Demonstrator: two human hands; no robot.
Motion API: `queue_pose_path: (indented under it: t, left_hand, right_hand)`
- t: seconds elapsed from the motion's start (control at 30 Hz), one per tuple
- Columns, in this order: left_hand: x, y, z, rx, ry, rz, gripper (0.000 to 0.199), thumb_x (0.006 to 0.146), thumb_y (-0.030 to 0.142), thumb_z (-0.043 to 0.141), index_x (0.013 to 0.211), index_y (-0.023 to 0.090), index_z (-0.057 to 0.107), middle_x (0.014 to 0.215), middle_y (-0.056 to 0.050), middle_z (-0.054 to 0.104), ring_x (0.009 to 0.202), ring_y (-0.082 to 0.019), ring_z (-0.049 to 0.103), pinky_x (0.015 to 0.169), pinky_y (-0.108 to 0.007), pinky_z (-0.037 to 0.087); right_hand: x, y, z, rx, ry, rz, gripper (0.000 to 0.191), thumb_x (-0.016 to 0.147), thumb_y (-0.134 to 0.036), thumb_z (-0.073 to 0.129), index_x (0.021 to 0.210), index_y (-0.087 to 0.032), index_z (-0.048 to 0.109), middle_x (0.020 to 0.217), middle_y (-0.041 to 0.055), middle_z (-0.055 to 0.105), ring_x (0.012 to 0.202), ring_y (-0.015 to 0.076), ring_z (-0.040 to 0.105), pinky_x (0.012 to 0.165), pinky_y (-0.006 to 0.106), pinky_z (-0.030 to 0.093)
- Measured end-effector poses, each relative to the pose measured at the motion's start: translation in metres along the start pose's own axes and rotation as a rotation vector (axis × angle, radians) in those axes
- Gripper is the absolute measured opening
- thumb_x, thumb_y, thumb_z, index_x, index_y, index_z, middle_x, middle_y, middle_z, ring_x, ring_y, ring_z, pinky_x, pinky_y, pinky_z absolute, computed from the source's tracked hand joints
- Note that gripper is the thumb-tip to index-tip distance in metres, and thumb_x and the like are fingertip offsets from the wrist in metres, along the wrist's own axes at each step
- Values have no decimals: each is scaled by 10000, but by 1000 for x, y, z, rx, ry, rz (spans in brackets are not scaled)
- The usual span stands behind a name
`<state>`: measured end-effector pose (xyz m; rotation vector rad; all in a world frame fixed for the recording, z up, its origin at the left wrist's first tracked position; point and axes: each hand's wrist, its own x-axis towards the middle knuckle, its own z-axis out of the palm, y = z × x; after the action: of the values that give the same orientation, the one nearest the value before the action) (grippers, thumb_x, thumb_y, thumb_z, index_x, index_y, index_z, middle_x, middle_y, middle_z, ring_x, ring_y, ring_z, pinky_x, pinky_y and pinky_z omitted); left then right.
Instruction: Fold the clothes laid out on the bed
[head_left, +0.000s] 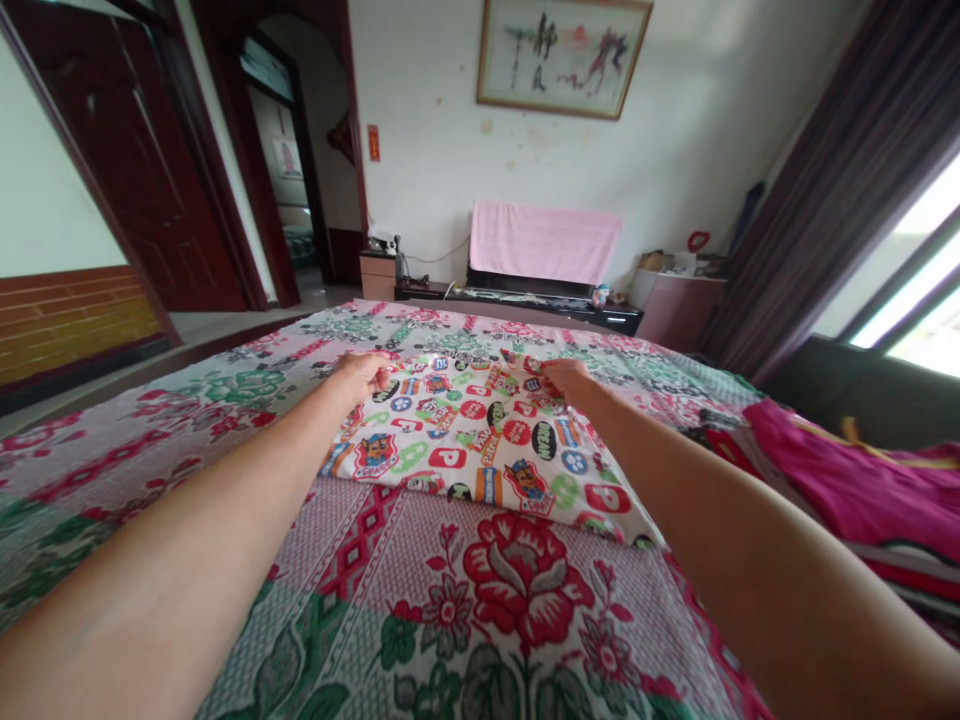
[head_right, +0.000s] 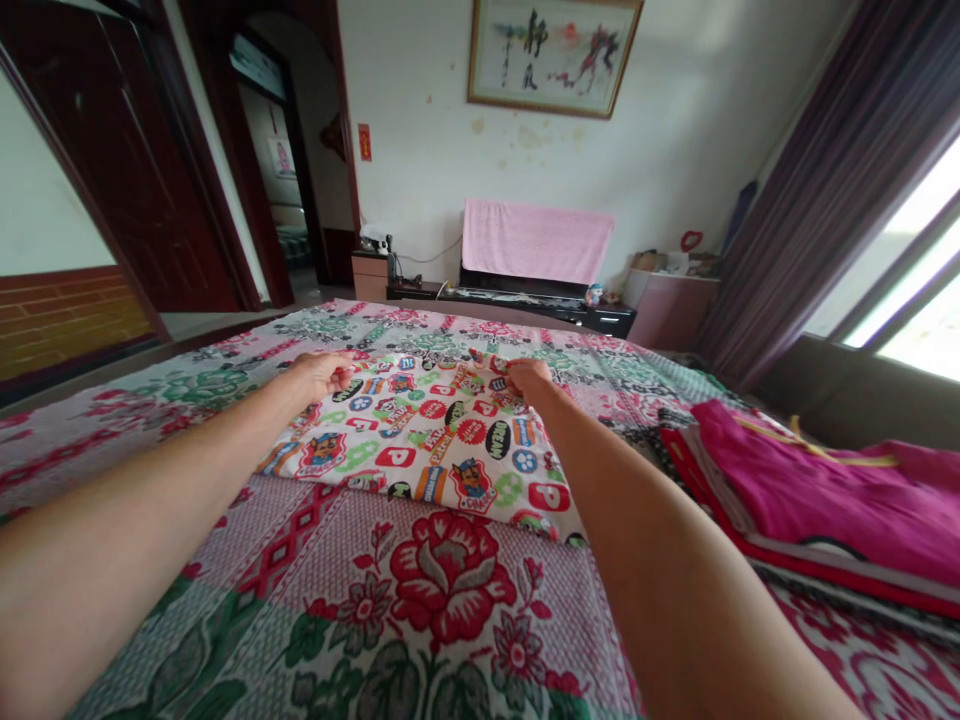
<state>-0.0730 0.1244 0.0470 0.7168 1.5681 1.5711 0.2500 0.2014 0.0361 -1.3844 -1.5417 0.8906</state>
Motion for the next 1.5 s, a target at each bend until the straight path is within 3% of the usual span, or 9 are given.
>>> queue_pose_path:
  t: [0.23, 0.37, 0.47, 0.6, 0.77, 1.0, 1.23, 1.4, 1.5]
  left_hand:
    - [-16, 7, -26, 134, -102, 150, 170, 565, 93, 656, 726, 146, 647, 592, -28, 642, 575, -134, 609, 531, -215, 475]
    - [-17, 1, -56, 608, -170, 330, 269, 579, 240, 671, 840, 200, 722, 707, -20, 707, 667, -170, 646, 540, -216, 454]
    - [-16, -6, -71, 927, -44, 536, 269, 651, 278, 598, 872, 233, 745, 849, -11, 736, 762, -201, 660, 669, -252, 484]
    - [-23, -10, -62, 1060, 56, 710, 295, 759, 275, 512, 960, 239, 725, 1005, -24, 723, 929, -214, 650, 863, -261, 462]
    - [-33, -10, -28, 1033, -52, 894, 299, 825, 240, 445, 1003, 217, 685, 1185, -56, 653, 1154, -187, 558, 1006, -241, 388]
    - [-24, -22, -25, 1195, 21, 622, 309, 857, 314, 458, 1043, 207, 679, 1040, -84, 706, 1015, -232, 628, 856, -260, 446]
    - [-32, -16, -31, 1100, -41, 652, 437, 762, 203, 524, 1179, 216, 655, 1022, -48, 717, 919, -202, 646, 786, -245, 445]
    - [-39, 4, -41, 1070, -33, 669, 337, 717, 214, 516, 967, 210, 742, 928, -37, 718, 789, -183, 623, 684, -240, 434]
    - [-37, 13, -53, 1027, -92, 643, 309, 679, 233, 502, 871, 215, 744, 741, -8, 696, 657, -166, 582, 592, -240, 405]
  right_hand:
    - [-49, -13, -45, 301, -19, -9, 139, 678, -144, 617, 759, -195, 517, 693, -16, 660, 651, 110, 655, 533, 170, 479]
    - [-78, 2, -69, 231, -108, 12, 88, 621, -187, 597, 708, -177, 592, 616, 3, 658, 531, 121, 619, 419, 168, 406]
    - [-87, 10, -75, -3, 39, -14, 138, 654, -236, 530, 680, -161, 642, 521, 2, 619, 395, 99, 504, 383, 196, 353]
    - [-88, 4, -65, -254, 224, -209, 207, 704, -264, 513, 796, -180, 679, 744, 26, 707, 567, 141, 607, 556, 242, 468]
    - [-91, -5, -37, -551, 48, -541, 304, 778, -227, 516, 1047, -199, 656, 1147, 77, 666, 1036, 211, 606, 907, 315, 445]
    - [-86, 14, -26, -760, 41, -399, 339, 796, -253, 548, 1123, -203, 622, 1100, 83, 675, 1008, 213, 609, 884, 282, 435]
    - [-88, -5, -38, -534, 211, -393, 317, 703, -146, 534, 987, -183, 670, 899, 45, 696, 832, 196, 621, 763, 273, 456]
    - [-90, -20, -59, -61, -48, -204, 272, 671, -172, 482, 872, -150, 664, 710, 22, 679, 674, 174, 622, 611, 246, 469]
    - [-94, -25, -74, -74, -198, -195, 227, 670, -209, 498, 793, -142, 678, 673, 26, 673, 632, 156, 610, 591, 243, 471]
